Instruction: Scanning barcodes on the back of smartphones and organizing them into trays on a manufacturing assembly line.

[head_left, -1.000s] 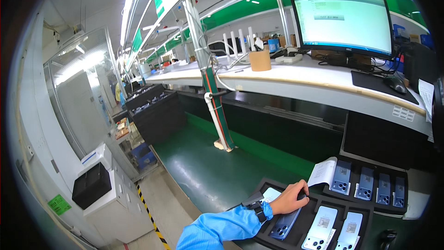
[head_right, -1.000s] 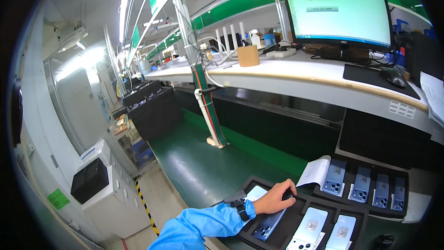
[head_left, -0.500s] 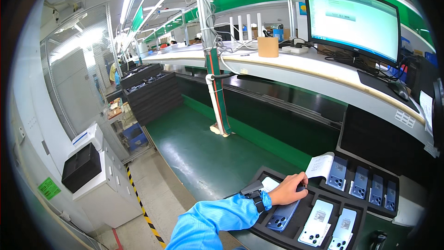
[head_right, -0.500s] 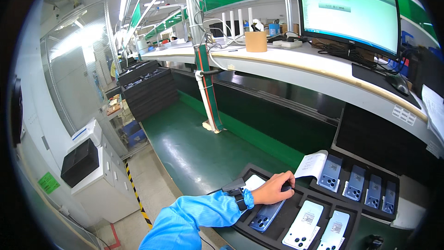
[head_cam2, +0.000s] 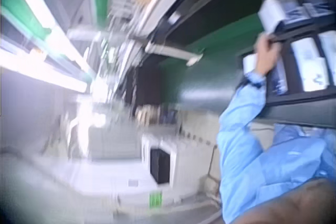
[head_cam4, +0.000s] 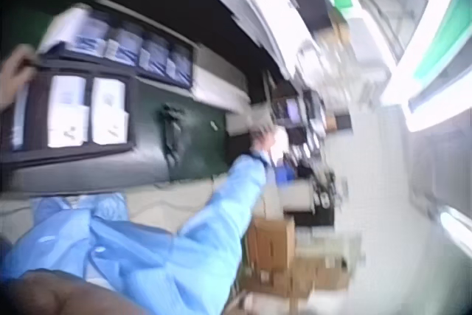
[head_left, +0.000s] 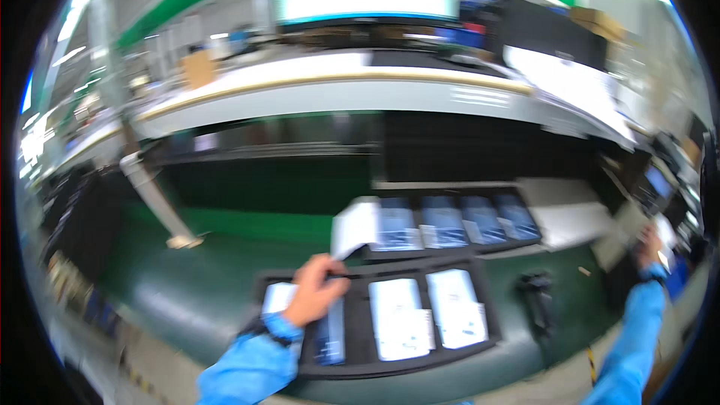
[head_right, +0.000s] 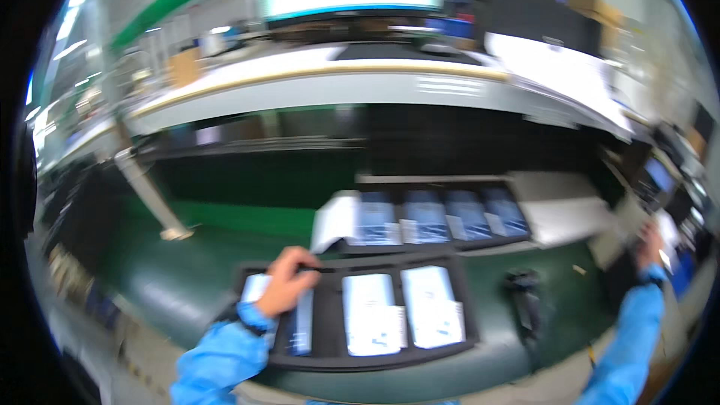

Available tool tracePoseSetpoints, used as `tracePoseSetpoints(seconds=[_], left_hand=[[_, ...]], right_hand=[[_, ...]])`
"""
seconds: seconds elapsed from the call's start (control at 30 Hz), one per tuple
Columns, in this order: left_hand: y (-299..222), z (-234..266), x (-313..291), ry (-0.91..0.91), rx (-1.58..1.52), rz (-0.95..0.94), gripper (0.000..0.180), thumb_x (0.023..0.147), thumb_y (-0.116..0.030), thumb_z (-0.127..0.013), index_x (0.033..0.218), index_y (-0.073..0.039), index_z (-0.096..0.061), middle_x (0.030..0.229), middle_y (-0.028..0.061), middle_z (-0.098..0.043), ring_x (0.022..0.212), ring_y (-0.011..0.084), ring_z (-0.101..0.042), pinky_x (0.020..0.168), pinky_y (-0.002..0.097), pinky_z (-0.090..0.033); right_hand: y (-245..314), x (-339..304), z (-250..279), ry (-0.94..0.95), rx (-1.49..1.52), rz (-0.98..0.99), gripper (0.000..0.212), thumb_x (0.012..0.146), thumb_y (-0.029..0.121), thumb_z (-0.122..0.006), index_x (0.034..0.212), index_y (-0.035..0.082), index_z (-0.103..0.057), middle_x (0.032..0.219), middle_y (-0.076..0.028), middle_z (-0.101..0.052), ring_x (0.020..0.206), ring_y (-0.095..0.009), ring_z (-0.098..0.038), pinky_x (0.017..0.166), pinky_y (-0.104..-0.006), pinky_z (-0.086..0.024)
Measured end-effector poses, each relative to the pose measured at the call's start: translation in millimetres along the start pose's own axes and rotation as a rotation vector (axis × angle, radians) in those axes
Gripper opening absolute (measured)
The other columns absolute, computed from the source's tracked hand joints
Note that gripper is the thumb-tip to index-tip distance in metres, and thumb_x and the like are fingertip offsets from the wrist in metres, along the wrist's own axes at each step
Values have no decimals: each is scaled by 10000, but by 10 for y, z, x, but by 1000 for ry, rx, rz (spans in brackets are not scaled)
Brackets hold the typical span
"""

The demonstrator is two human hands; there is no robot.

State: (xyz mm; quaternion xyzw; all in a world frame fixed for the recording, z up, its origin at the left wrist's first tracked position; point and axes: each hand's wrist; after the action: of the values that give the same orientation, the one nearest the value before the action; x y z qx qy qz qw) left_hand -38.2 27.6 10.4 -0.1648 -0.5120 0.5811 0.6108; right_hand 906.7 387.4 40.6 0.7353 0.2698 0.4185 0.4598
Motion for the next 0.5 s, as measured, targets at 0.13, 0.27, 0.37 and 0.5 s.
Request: tracePoseSetpoints(seconds=[0.13,0.27,0.37,0.5], left_hand=[[-224,189,-104,-26,-130,131,225,784,-13,-552,1006,3,-584,998,85,-611,976,185,-575,899,306,-461],[-210,76,-19,-8,-224,169,238,802,10,-500,1038,-3,-528,998,89,-598,983,177,-566,921,293,-438],[-238,32,7,14,-243,189,240,809,7,-506,1047,-18,-508,1021,93,-595,992,173,-558,925,292,-433],[-266,-6,19,10,-220,203,232,809,-11,-522,1040,-23,-505,1013,92,-588,993,170,-544,916,291,-429]], right_hand=[[118,-607,-832,-75,54,-410,440,1014,561,-586,1010,123,-625,767,5,-610,590,-99,-527,487,-264,-417],[1003,-1224,-1191,-322,-70,-441,486,991,618,-586,1038,136,-617,830,15,-644,596,-83,-511,469,-241,-370],[1084,-1151,-1044,-330,-55,-337,382,1015,522,-603,1075,145,-619,910,19,-680,637,-76,-523,491,-240,-385],[1151,-1108,-1023,-350,-230,-114,264,1020,376,-629,961,120,-650,797,20,-662,609,-71,-522,485,-245,-378]])
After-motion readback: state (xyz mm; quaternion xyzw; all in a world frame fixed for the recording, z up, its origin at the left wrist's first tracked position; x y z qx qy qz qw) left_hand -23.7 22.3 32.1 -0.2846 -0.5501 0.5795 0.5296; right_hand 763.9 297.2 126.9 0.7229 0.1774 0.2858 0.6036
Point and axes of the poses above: each hand's wrist, its own x-axis towards the middle knuckle, its own z-axis out of the back of the hand, y = z × x
